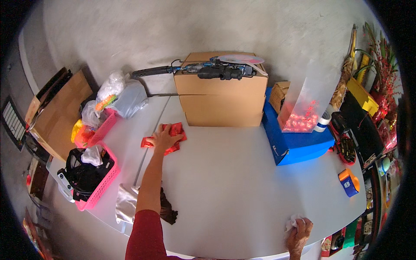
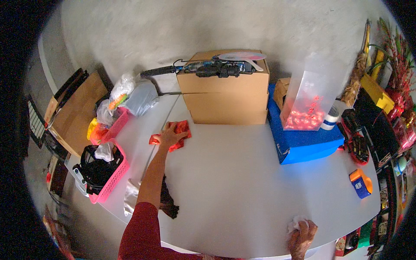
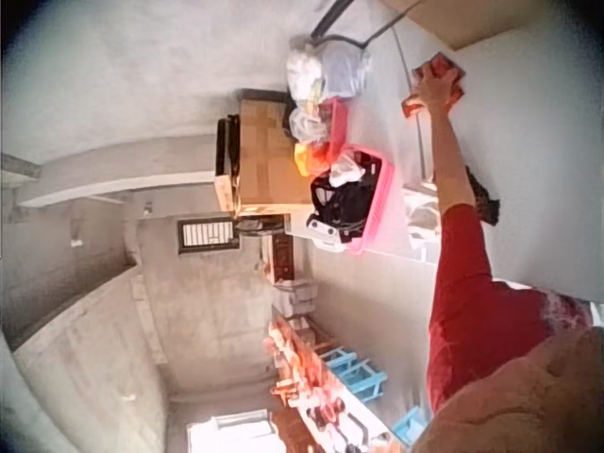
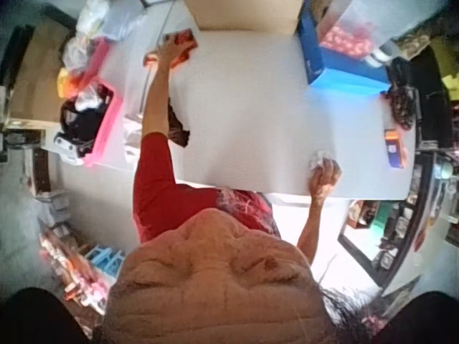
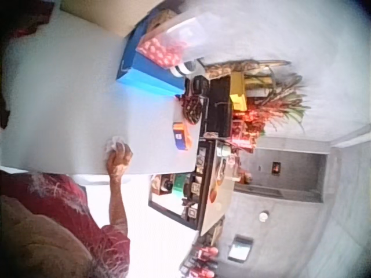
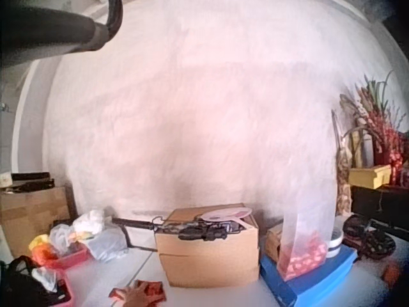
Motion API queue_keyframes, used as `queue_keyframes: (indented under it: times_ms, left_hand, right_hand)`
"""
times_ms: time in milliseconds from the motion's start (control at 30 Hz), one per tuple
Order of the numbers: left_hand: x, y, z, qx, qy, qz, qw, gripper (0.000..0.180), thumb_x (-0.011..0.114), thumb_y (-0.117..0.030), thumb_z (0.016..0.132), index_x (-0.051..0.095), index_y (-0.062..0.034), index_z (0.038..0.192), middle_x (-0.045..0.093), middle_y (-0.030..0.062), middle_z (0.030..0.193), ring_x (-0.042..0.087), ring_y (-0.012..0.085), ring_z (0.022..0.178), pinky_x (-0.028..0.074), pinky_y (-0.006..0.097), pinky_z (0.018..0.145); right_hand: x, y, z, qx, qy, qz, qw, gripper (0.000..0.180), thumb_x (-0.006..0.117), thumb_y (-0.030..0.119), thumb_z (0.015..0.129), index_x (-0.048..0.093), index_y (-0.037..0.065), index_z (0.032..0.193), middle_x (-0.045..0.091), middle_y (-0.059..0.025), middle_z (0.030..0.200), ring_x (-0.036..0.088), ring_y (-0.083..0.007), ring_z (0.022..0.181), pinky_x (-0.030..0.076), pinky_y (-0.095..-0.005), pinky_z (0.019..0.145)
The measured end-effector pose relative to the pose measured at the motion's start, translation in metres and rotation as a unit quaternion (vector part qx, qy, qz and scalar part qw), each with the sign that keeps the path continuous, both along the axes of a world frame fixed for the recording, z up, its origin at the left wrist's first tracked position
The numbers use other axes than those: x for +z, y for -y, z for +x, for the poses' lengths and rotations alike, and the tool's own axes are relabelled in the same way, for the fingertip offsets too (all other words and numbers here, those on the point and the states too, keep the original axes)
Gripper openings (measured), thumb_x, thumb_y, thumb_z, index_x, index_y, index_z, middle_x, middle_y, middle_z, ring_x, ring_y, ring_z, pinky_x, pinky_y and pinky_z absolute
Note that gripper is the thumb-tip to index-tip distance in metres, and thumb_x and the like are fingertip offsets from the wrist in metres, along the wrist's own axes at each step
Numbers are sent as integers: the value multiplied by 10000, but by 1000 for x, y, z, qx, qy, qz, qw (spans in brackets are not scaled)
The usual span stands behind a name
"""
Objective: The person wipes a blue box and a table surface with a white cloth, then wipes a roll of tape and a plastic bag. The person then wipes several red envelopes one by one and places them into a clear plastic bag.
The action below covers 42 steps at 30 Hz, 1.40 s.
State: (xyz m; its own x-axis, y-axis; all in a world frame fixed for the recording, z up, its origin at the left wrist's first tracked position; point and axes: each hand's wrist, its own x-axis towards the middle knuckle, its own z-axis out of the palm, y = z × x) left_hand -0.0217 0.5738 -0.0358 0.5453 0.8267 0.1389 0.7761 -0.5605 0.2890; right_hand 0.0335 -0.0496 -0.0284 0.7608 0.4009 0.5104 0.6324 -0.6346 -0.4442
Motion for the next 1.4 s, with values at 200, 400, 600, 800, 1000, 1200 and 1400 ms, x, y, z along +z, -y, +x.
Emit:
queue_keyframes:
  times_ms: [200, 400, 600, 800, 1000, 1200, 1400]
  left_hand:
    - [18, 95, 16, -11, -43, 45, 998, 791, 588, -682, 691, 403, -295, 1356, 287, 145, 1449, 333, 389, 1286, 156, 705, 956]
    - [13, 184, 13, -165, -26, 55, 984, 651, 588, -585, 727, 455, -297, 1296, 268, 106, 1445, 344, 371, 1245, 96, 681, 988]
    - [12, 308, 6, -353, 19, 67, 933, 635, 628, -545, 721, 481, -289, 1283, 285, 126, 1440, 351, 394, 1221, 138, 707, 940]
    - [13, 420, 13, -482, 83, 115, 865, 761, 672, -583, 679, 446, -257, 1329, 302, 147, 1429, 349, 388, 1225, 209, 682, 926]
    - [48, 434, 29, -470, 115, 29, 875, 816, 615, -599, 746, 332, -210, 1405, 250, 158, 1458, 241, 398, 1318, 135, 669, 1000]
    - [6, 253, 96, -295, 239, 154, 912, 595, 668, -322, 788, 465, -75, 1290, 440, 179, 1339, 369, 349, 1265, 253, 483, 1057]
    - [-32, 118, 97, -121, 18, 110, 986, 534, 527, -410, 884, 426, -186, 1358, 325, 104, 1455, 302, 390, 1300, 353, 493, 1001]
  right_hand:
    - [-7, 4, 1, 4, 5, 8, 1000, 217, 507, 37, 733, 564, 25, 942, 535, -202, 1029, 507, -383, 945, 423, -486, 809]
    - [-4, 12, -3, -5, 8, 18, 1000, 296, 561, -8, 742, 565, 63, 1029, 537, -169, 1053, 506, -358, 999, 442, -456, 823]
    - [-12, 14, 4, 37, 53, 20, 998, 329, 603, 29, 738, 555, 77, 1060, 539, -160, 1059, 511, -358, 979, 446, -467, 821]
    - [-5, 18, 2, 59, -9, 36, 998, 308, 595, 35, 721, 589, 78, 1026, 534, -158, 1091, 504, -371, 994, 424, -479, 853]
    - [-5, 21, 0, 64, -32, 40, 997, 339, 600, 20, 694, 605, 87, 1026, 531, -161, 1077, 504, -367, 976, 420, -474, 844]
    - [-7, 26, 4, 82, -12, 57, 995, 311, 619, 67, 711, 602, 102, 1019, 540, -156, 1063, 523, -347, 981, 420, -472, 820]
    - [-5, 26, 5, 66, -8, 40, 997, 318, 659, 106, 732, 599, 125, 1044, 552, -123, 1066, 538, -315, 991, 458, -449, 802]
